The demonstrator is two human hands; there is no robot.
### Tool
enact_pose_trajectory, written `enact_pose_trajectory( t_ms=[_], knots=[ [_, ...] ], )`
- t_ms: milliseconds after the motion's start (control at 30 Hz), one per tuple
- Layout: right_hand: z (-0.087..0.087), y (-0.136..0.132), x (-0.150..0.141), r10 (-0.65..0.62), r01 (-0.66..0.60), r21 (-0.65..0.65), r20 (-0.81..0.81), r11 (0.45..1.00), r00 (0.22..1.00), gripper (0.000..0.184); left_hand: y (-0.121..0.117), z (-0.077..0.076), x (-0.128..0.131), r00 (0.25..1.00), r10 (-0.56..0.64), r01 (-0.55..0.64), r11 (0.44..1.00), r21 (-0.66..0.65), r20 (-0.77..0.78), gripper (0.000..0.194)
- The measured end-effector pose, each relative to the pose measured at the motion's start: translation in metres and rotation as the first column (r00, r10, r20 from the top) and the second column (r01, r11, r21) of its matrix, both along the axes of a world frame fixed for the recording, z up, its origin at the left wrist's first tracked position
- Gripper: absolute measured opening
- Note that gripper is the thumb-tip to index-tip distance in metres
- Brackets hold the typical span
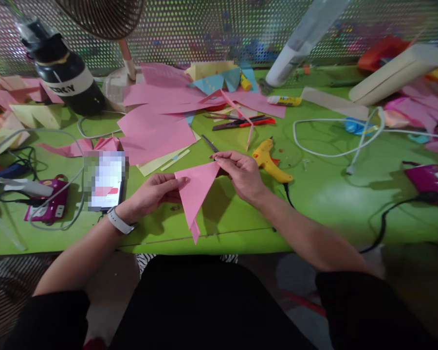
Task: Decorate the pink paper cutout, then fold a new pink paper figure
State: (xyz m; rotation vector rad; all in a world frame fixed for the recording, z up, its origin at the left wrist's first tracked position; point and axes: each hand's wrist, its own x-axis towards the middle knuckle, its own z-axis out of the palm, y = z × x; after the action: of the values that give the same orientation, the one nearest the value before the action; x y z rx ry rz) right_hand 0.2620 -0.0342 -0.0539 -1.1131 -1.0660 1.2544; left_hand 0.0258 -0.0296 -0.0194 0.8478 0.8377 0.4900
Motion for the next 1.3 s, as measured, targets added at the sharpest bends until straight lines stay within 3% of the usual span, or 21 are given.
enact_pose_trajectory(
  t_ms=[400, 867, 1000, 1067, 1167, 1300],
  knots=[
    [0.000, 0.005, -0.001, -0.005, 0.005, -0.025, -0.022, 1.000, 1.000, 0.024, 0.000, -0.004, 0.004, 0.998, 0.057, -0.056, 0.998, 0.038, -0.029, 0.023],
    [-0.005, 0.003, 0.003, 0.026, -0.026, -0.024, 0.007, 0.999, 1.000, 0.020, 0.000, -0.006, 0.002, 0.995, 0.006, 0.004, 0.996, 0.094, -0.104, 0.028],
    [0.009, 0.001, 0.009, 0.065, -0.066, 0.006, 0.128, 0.998, 0.990, 0.015, 0.000, -0.004, 0.001, 0.991, -0.034, 0.048, 0.993, 0.106, -0.126, 0.028],
    [0.023, -0.001, 0.009, 0.082, -0.110, 0.084, 0.290, 0.990, 0.954, 0.017, -0.002, -0.001, 0.001, 0.985, -0.078, 0.098, 0.986, 0.132, -0.152, 0.029],
    [0.044, -0.004, 0.003, 0.154, -0.282, 0.157, 0.549, 0.946, 0.822, 0.020, -0.005, 0.001, 0.002, 0.965, -0.153, 0.200, 0.954, 0.223, -0.213, 0.033],
    [0.063, -0.002, -0.014, 0.488, -0.574, -0.131, 0.694, 0.809, 0.529, 0.030, -0.008, -0.001, 0.002, 0.939, -0.232, 0.309, 0.894, 0.325, -0.255, 0.037]
  ],
)
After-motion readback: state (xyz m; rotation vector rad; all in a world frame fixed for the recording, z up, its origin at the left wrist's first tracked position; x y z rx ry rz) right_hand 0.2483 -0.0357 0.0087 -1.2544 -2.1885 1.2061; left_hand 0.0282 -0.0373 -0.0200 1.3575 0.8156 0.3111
